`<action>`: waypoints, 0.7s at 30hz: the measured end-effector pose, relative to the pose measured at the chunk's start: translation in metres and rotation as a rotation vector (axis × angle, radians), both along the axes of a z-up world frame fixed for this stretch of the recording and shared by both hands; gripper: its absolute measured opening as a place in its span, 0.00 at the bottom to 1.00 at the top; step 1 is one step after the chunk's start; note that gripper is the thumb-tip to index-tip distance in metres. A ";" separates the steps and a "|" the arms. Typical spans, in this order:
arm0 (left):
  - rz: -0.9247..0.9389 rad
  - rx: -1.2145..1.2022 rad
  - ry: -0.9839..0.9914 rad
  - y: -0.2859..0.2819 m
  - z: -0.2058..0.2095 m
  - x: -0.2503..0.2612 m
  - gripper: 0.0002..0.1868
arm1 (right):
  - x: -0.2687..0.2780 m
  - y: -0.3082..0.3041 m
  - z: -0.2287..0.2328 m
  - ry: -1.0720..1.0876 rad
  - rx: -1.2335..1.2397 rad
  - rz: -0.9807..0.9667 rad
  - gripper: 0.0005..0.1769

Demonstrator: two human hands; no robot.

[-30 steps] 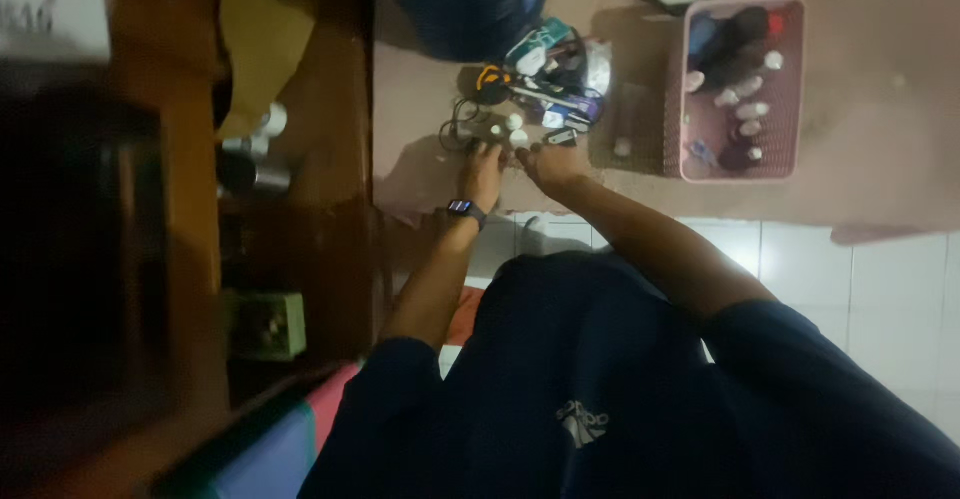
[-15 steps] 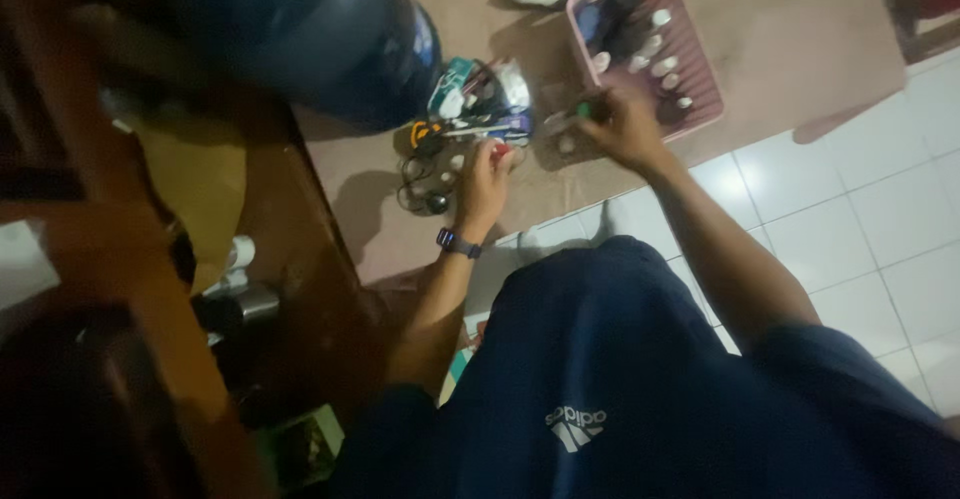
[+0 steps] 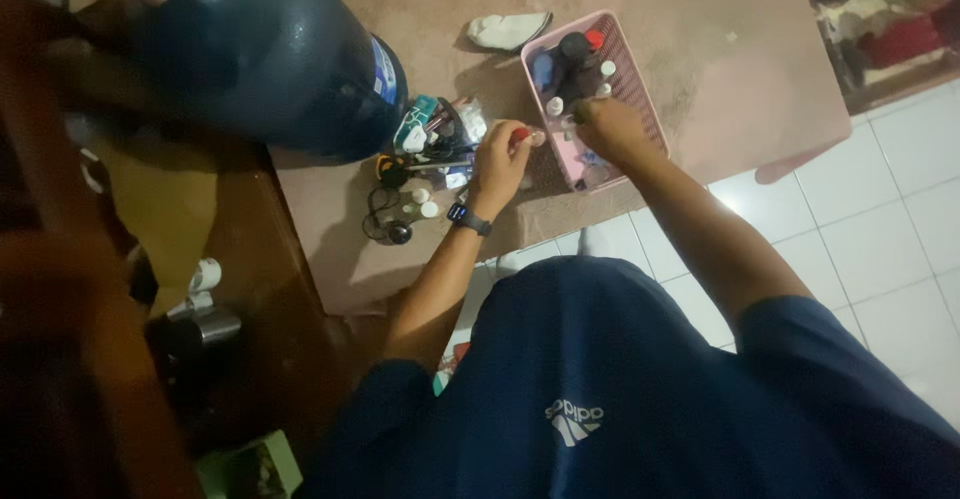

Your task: The person sorts various small items, including bottles, boxes, and miscellaneous objects, from a cluttered table into a pink plastic basket. The person handles items one by one, picking them up and placing them into the basket.

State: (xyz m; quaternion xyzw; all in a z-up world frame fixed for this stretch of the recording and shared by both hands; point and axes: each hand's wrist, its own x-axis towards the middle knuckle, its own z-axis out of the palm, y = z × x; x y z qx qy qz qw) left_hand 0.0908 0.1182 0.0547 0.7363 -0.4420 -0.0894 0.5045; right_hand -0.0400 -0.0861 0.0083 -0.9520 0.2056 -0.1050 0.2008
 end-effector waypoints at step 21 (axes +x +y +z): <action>0.203 0.143 0.004 -0.017 0.008 -0.025 0.09 | 0.053 -0.024 -0.055 -0.003 0.003 0.098 0.07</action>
